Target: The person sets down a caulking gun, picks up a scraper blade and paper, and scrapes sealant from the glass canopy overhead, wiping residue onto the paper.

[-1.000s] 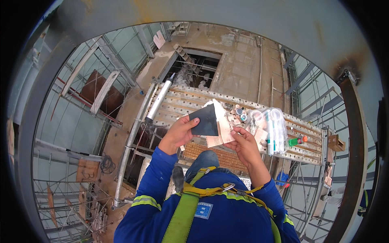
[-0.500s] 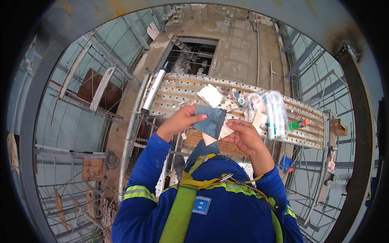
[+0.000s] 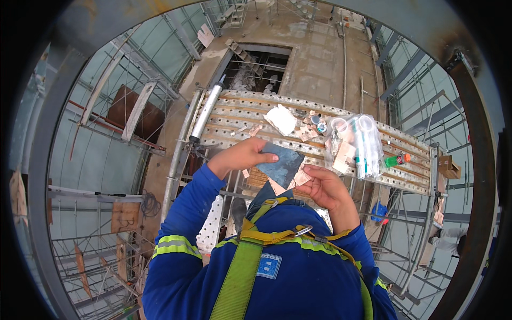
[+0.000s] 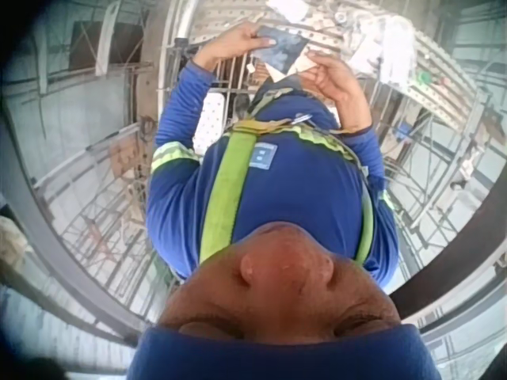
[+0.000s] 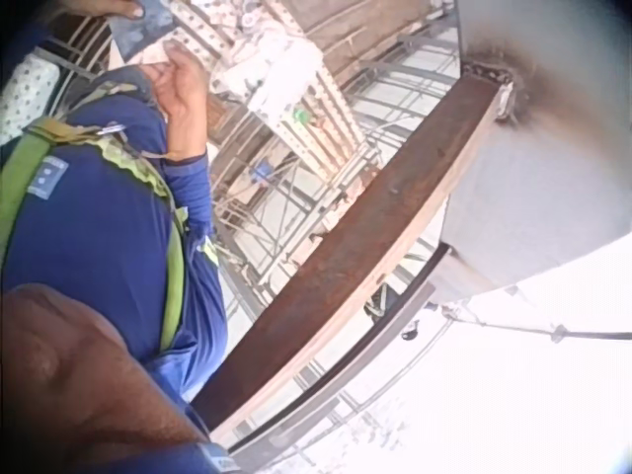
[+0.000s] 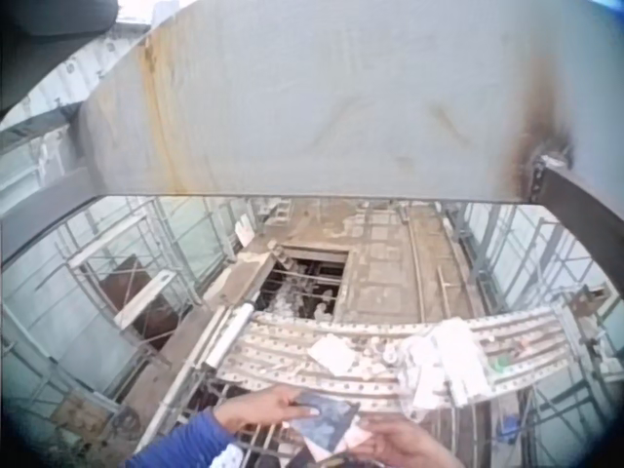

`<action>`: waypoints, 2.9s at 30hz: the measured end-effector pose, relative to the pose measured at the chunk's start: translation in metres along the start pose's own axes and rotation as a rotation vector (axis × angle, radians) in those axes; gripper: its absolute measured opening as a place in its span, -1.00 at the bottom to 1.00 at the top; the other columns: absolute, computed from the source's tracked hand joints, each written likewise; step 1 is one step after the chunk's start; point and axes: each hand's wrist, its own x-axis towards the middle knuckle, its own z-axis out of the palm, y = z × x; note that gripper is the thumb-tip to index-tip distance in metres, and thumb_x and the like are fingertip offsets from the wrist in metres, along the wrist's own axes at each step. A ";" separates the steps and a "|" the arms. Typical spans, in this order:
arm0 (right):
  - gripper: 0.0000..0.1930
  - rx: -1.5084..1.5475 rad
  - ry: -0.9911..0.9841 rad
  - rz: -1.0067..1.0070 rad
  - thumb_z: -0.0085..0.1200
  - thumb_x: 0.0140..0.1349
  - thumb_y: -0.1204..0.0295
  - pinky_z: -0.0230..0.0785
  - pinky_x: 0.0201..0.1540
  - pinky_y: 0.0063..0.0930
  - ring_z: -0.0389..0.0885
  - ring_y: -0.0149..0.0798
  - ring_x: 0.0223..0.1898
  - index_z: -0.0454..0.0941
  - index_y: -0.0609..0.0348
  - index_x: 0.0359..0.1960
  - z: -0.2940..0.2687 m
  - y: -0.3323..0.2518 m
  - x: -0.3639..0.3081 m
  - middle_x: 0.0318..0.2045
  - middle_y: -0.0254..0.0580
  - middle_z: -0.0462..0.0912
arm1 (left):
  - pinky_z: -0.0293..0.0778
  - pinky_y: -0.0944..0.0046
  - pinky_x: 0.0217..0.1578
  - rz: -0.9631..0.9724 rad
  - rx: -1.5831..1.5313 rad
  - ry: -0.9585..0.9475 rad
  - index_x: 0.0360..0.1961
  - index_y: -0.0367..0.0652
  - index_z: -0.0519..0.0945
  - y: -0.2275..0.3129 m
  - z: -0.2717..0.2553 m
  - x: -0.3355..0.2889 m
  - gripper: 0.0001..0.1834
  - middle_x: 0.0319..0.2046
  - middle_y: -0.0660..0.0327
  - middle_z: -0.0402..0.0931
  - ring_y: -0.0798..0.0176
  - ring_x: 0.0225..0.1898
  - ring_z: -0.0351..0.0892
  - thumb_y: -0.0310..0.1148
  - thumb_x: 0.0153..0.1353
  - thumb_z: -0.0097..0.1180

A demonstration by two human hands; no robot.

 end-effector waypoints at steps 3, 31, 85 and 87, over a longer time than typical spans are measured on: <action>-0.75 -0.008 0.014 0.012 -0.05 0.36 0.53 0.65 -0.01 -0.19 0.73 -0.03 -0.13 0.47 0.43 0.00 -0.006 0.004 0.002 -0.07 0.04 0.66 | 0.44 0.34 -0.15 0.022 -0.052 -0.049 -0.10 -0.34 0.60 0.005 0.001 -0.004 -0.66 -0.26 0.30 0.65 0.49 -0.24 0.47 -0.24 0.32 0.21; -0.78 -0.030 0.055 -0.082 0.00 0.36 0.53 0.68 -0.09 -0.24 0.75 -0.14 -0.21 0.49 0.35 -0.02 -0.016 0.000 0.012 -0.16 -0.05 0.68 | 0.43 0.24 -0.26 -0.157 0.525 -0.206 -0.18 -0.31 0.62 0.043 -0.032 -0.045 -0.64 -0.38 0.15 0.62 0.31 -0.38 0.47 -0.16 0.29 0.20; -0.72 -0.320 0.231 -0.359 0.06 0.33 0.52 0.61 -0.35 -0.40 0.66 -0.39 -0.42 0.48 0.37 0.04 -0.037 -0.048 -0.013 -0.22 -0.18 0.65 | 0.42 0.57 -0.21 0.136 -0.375 0.645 0.11 -0.32 0.55 0.012 0.062 -0.012 -0.63 -0.28 0.31 0.62 0.62 -0.26 0.52 -0.61 0.26 0.15; -0.74 -0.281 0.233 -0.356 0.06 0.33 0.53 0.61 -0.36 -0.41 0.67 -0.36 -0.39 0.49 0.35 0.02 -0.046 -0.046 -0.011 -0.23 -0.16 0.67 | 0.49 0.47 -0.14 0.117 -0.314 0.664 0.03 -0.33 0.61 0.030 0.076 -0.013 -0.71 -0.19 0.19 0.65 0.50 -0.16 0.59 -0.61 0.28 0.12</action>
